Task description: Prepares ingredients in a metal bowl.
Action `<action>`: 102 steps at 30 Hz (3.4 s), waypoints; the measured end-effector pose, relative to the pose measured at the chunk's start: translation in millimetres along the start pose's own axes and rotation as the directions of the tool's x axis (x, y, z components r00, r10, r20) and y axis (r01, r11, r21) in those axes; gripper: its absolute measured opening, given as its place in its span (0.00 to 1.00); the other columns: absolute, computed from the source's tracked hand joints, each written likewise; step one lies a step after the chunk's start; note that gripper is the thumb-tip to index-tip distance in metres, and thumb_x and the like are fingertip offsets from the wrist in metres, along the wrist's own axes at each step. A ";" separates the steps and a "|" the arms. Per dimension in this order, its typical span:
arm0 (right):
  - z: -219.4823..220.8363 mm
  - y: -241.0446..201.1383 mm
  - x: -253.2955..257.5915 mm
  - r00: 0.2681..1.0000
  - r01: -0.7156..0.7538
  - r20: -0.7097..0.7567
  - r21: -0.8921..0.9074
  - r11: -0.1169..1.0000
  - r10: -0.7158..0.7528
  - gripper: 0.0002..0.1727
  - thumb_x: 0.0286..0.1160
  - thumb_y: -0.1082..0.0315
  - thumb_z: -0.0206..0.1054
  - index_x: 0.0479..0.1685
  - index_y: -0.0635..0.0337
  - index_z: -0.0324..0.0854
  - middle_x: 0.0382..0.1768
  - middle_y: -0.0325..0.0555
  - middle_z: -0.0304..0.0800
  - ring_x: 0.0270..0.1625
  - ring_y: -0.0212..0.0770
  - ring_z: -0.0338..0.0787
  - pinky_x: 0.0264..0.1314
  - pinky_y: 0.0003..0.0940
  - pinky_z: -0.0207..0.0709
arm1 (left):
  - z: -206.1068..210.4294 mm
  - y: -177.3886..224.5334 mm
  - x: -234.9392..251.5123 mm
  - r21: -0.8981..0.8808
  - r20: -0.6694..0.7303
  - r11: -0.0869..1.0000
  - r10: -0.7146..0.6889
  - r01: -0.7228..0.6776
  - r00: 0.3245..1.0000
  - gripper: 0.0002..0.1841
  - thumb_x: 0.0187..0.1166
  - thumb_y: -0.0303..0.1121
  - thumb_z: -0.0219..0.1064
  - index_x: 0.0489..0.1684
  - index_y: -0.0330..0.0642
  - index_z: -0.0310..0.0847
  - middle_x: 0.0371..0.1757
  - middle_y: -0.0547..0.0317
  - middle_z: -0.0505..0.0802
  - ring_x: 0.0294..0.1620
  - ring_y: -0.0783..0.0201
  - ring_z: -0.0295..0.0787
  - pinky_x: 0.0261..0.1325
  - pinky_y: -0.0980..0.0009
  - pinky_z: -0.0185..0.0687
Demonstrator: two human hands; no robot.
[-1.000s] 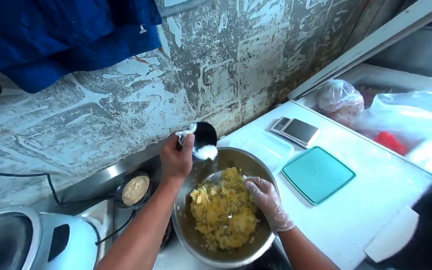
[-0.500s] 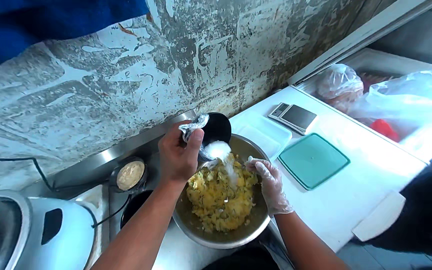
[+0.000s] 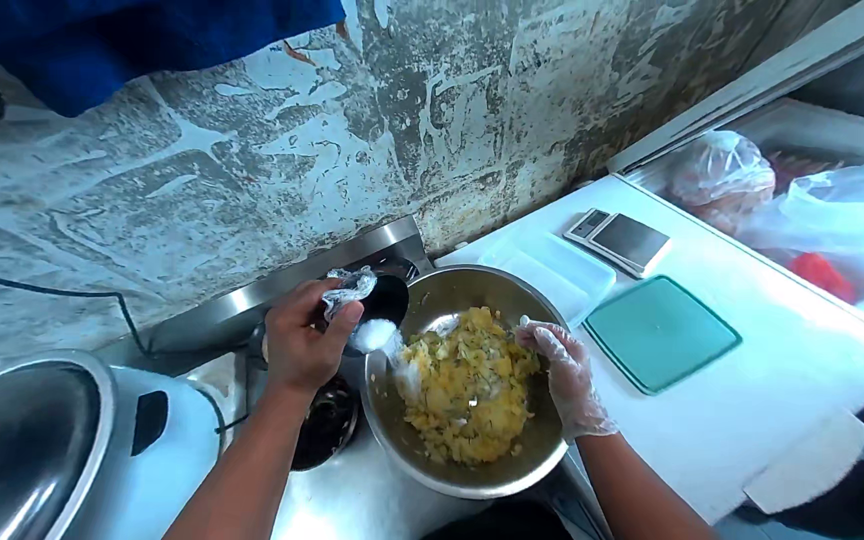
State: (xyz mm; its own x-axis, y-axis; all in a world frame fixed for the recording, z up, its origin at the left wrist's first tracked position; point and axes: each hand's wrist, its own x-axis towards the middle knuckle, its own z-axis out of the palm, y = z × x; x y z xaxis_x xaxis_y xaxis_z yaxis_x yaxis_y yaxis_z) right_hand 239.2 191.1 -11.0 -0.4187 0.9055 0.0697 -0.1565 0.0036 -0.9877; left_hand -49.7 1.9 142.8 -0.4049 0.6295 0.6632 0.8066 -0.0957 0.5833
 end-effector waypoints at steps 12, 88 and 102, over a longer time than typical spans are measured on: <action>0.1 1.7 1.2 1.000 0.025 -0.003 -0.087 0.996 -0.025 0.20 0.85 0.59 0.55 0.49 0.63 0.91 0.43 0.49 0.96 0.48 0.45 0.95 0.57 0.41 0.90 | -22.4 0.4 45.5 0.091 0.103 0.964 0.242 -0.251 0.965 0.31 0.76 0.60 0.69 0.50 0.34 0.89 0.46 0.55 0.92 0.47 0.70 0.89 0.52 0.70 0.88; 67.1 18.1 -49.3 0.601 -0.674 -0.169 -0.633 0.382 0.781 0.40 0.75 0.44 0.72 0.83 0.55 0.68 0.75 0.57 0.79 0.76 0.54 0.80 0.73 0.59 0.78 | -98.5 -67.9 -311.5 -0.488 -0.457 0.127 -0.880 0.864 -0.129 0.29 0.91 0.54 0.52 0.63 0.33 0.79 0.42 0.51 0.90 0.30 0.65 0.89 0.34 0.62 0.90; 97.8 19.7 -61.5 0.415 -0.890 -0.351 0.034 0.454 0.839 0.36 0.82 0.54 0.67 0.86 0.55 0.61 0.81 0.60 0.69 0.78 0.60 0.75 0.67 0.64 0.78 | 20.3 -5.6 -214.7 0.121 -0.061 0.757 -0.640 0.643 0.766 0.40 0.79 0.54 0.63 0.81 0.28 0.68 0.81 0.31 0.75 0.79 0.43 0.76 0.73 0.48 0.80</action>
State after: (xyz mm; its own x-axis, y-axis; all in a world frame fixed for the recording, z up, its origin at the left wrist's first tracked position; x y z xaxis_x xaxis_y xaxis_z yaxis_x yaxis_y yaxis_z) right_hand 174.4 94.0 -21.0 0.0089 0.5278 -0.8493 0.2712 -0.8188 -0.5059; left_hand 41.5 -117.0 -12.3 -0.8529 0.4961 0.1627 0.4021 0.4254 0.8108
